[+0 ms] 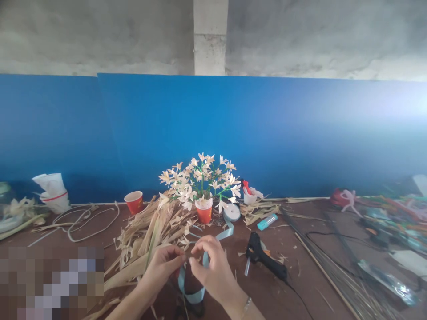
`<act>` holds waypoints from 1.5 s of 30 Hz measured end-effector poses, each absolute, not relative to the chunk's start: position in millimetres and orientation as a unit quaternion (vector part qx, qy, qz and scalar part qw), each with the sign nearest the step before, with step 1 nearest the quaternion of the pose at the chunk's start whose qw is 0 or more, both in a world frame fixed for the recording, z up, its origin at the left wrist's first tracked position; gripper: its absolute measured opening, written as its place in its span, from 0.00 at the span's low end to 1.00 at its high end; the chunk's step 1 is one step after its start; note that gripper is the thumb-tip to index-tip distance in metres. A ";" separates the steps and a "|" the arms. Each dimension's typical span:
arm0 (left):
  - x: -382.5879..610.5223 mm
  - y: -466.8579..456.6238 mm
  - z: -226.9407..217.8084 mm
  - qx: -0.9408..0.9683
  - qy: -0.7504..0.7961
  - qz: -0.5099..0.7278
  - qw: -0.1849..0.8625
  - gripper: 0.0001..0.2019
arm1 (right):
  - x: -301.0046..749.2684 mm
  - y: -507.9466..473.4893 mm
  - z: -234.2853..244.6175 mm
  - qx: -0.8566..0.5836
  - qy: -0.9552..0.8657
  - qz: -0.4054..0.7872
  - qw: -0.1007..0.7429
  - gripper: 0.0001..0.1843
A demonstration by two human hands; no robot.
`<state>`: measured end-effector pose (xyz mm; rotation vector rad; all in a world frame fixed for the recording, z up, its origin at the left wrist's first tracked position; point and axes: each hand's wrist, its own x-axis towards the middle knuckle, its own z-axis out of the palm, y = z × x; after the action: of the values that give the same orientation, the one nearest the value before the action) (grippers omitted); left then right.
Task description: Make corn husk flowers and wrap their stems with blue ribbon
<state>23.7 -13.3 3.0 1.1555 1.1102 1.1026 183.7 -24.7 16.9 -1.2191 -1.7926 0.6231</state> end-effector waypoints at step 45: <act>23.6 -9.8 -5.3 0.507 0.475 0.479 0.537 0.10 | 181.5 -24.7 9.6 -0.499 -0.724 0.170 0.446 0.04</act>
<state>23.6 -9.8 -5.3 1.2060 1.1295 1.1397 181.5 -24.7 9.6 -1.2361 -1.7930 0.4204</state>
